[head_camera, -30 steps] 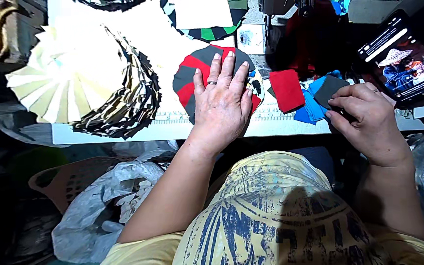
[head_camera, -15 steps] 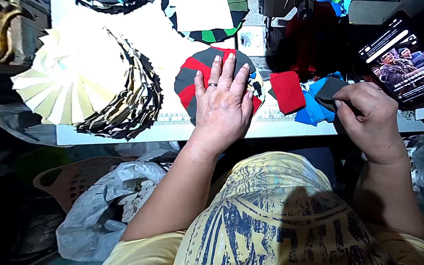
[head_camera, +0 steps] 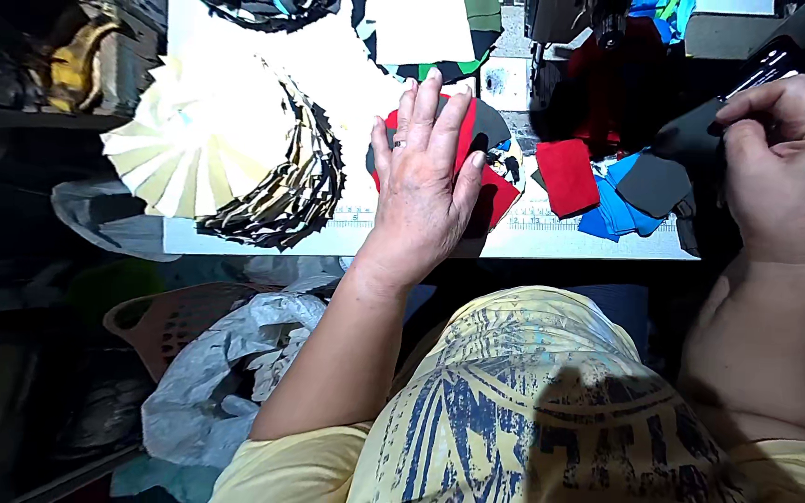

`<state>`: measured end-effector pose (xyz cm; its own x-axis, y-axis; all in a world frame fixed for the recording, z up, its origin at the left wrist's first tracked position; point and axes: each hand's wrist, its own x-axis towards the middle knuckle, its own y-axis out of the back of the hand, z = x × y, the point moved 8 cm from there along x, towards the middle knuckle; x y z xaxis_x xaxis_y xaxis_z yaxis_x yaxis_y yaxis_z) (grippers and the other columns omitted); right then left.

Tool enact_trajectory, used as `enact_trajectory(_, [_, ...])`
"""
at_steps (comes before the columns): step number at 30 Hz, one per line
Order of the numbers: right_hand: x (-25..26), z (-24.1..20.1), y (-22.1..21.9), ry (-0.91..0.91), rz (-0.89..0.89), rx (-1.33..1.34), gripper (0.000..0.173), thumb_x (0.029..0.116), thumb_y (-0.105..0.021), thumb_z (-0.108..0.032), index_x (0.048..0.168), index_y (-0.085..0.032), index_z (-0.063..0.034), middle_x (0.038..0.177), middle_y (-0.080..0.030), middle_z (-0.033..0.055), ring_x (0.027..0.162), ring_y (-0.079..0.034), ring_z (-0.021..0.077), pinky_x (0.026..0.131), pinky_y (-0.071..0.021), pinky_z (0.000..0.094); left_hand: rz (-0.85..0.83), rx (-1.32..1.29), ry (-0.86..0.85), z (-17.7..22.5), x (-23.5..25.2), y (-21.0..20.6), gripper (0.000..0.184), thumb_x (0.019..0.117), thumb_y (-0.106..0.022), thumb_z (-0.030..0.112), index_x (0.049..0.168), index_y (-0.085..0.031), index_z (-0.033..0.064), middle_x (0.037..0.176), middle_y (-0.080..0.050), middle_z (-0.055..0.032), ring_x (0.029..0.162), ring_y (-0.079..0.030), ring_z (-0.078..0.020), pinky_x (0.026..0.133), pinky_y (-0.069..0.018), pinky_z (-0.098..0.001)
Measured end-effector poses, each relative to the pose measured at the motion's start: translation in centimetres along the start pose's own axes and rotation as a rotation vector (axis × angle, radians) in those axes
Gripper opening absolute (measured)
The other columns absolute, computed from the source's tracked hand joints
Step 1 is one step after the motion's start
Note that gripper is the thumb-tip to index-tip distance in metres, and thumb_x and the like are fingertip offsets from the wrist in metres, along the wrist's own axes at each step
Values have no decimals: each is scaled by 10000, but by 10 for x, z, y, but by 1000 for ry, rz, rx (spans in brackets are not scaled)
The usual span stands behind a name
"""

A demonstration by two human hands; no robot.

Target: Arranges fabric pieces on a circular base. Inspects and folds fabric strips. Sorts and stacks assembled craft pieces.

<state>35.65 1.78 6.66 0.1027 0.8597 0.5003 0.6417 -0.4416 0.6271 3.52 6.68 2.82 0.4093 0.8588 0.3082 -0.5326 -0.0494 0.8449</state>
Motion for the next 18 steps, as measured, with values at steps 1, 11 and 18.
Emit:
enact_trajectory(1, [3,-1,2,-12,13,-14,247,988,-476,-23,1053,-707,35,1028,-683,143,949,-621,124,838,-502,251,29,-34,6,-3,0,6,551,1085,-386,386,1583,-412,152,1675,-302,-133,1574,-200,-339,1209,-73,-717])
enact_trajectory(11, [16,-107,-53,197,-190,507,129,939,-649,4,1049,-709,33,1089,-680,93,985,-674,114,842,-599,253,51,-904,45,5,7,20,470,1037,-535,145,1446,-461,-75,1405,-588,-174,1270,-607,-219,1047,-536,-366])
enact_trajectory(18, [14,-138,-88,269,-248,606,152,933,-656,46,1069,-722,54,1087,-698,118,995,-695,137,856,-614,262,-122,-1402,140,18,6,11,666,999,-569,-20,1583,-250,6,1092,-687,-127,947,-704,-190,874,-604,-349])
